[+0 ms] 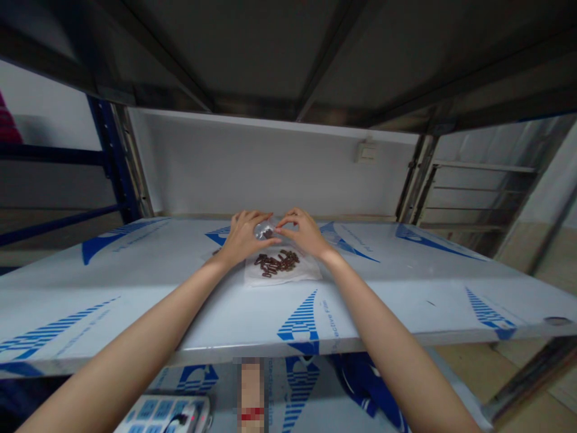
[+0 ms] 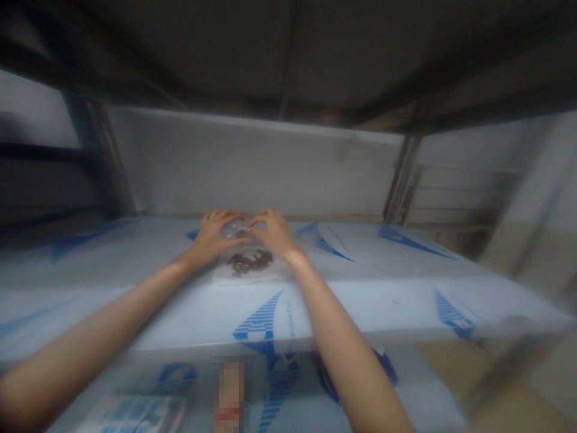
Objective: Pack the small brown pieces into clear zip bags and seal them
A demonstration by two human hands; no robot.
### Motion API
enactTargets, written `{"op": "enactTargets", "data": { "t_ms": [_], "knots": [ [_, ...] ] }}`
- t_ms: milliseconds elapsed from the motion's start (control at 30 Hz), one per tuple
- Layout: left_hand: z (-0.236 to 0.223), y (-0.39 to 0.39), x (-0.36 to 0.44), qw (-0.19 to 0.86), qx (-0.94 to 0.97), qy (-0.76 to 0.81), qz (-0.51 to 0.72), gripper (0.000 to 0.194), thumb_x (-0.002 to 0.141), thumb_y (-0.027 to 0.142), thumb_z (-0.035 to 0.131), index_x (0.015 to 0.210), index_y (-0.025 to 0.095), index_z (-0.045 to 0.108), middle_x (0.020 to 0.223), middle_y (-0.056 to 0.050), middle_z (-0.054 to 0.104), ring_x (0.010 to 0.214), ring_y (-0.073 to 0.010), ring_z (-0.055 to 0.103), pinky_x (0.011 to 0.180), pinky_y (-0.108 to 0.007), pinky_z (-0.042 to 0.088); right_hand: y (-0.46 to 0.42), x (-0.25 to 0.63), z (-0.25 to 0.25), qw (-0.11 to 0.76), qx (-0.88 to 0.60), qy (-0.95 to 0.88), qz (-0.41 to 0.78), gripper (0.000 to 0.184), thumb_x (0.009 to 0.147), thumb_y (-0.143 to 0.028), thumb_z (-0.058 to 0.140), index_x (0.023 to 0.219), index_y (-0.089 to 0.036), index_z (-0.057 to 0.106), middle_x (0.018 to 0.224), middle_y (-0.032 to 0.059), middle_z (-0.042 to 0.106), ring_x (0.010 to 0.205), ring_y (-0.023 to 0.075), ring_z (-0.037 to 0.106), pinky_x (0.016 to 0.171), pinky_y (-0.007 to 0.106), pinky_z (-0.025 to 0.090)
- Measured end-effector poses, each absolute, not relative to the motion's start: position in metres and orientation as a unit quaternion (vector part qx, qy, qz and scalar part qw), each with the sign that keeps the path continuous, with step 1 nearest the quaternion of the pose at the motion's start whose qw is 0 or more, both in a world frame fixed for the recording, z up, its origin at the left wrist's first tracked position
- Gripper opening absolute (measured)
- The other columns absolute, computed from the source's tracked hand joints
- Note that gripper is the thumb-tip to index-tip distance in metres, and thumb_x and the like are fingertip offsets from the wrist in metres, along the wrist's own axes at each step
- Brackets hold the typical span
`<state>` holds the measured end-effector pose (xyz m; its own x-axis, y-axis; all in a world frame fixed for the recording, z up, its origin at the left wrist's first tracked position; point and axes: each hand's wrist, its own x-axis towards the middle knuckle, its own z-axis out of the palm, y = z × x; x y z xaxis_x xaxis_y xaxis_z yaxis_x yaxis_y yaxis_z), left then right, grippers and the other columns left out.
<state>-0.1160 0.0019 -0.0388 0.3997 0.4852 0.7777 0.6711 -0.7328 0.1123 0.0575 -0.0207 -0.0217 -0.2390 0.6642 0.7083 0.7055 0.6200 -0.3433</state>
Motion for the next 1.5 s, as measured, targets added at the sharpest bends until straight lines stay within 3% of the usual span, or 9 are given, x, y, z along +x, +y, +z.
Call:
{"op": "enactTargets", "data": {
  "t_ms": [167,400,633,833,1100,1300,1500],
  "knots": [
    [-0.029,0.001,-0.118,0.000,-0.784,-0.333,-0.524,0.032,0.082,0.040,0.051,0.100,0.017,0.065,0.095,-0.005,0.066,0.090,-0.0195,0.055,0.088,-0.035,0.036,-0.022,0.063,-0.017,0.506,-0.420,-0.754,-0.005,0.006,0.076,-0.020,0.062,0.079,-0.017,0.067,0.089,0.0035,0.057,0.083,0.0127,0.054,0.076,0.026,0.040],
    [-0.023,0.002,-0.121,-0.092,-0.726,-0.327,-0.598,0.023,0.075,0.036,0.057,0.078,0.016,0.069,0.078,-0.004,0.068,0.075,-0.0174,0.059,0.077,-0.030,0.042,-0.027,0.060,-0.013,0.531,-0.389,-0.745,0.104,0.006,0.076,-0.018,0.059,0.077,-0.015,0.065,0.075,0.0027,0.066,0.071,0.0118,0.061,0.070,0.023,0.044],
    [-0.020,-0.002,-0.120,-0.110,-0.704,-0.347,-0.611,0.018,0.072,0.032,0.061,0.074,0.016,0.068,0.075,-0.003,0.068,0.075,-0.0169,0.059,0.076,-0.028,0.042,-0.023,0.061,-0.011,0.602,-0.340,-0.702,0.167,0.010,0.069,-0.017,0.062,0.079,-0.015,0.064,0.078,0.0036,0.067,0.073,0.0122,0.061,0.070,0.024,0.045],
    [-0.020,-0.002,-0.118,-0.110,-0.701,-0.356,-0.608,0.020,0.073,0.035,0.058,0.074,0.016,0.065,0.077,-0.004,0.067,0.077,-0.0180,0.058,0.077,-0.029,0.042,-0.024,0.060,-0.008,0.634,-0.339,-0.661,0.214,0.019,0.062,-0.020,0.066,0.080,-0.016,0.059,0.059,-0.0033,0.061,0.058,0.0107,0.057,0.062,0.023,0.043],
    [-0.019,-0.005,-0.113,-0.239,-0.735,-0.310,-0.554,0.027,0.070,0.042,0.058,0.073,0.016,0.064,0.076,-0.005,0.068,0.077,-0.0182,0.059,0.075,-0.028,0.044,-0.022,0.064,-0.009,0.620,-0.336,-0.655,0.271,0.030,0.057,-0.024,0.067,0.077,-0.020,0.045,0.056,-0.0074,0.057,0.054,0.0090,0.052,0.058,0.022,0.038],
    [-0.018,-0.011,-0.110,-0.201,-0.745,-0.321,-0.548,0.025,0.068,0.041,0.060,0.069,0.016,0.066,0.070,-0.005,0.068,0.072,-0.0178,0.060,0.072,-0.027,0.045,-0.022,0.061,-0.012,0.560,-0.332,-0.719,0.241,0.021,0.064,-0.028,0.065,0.081,-0.016,0.059,0.069,-0.0014,0.062,0.069,0.0108,0.057,0.070,0.024,0.041],
    [-0.018,-0.014,-0.109,-0.140,-0.777,-0.321,-0.523,0.025,0.071,0.039,0.058,0.064,0.016,0.065,0.067,-0.004,0.067,0.070,-0.0181,0.059,0.072,-0.028,0.043,-0.017,0.060,-0.020,0.542,-0.370,-0.725,0.208,0.014,0.067,-0.029,0.065,0.068,-0.014,0.064,0.066,0.0016,0.064,0.064,0.0117,0.056,0.062,0.023,0.040]
  ]
}}
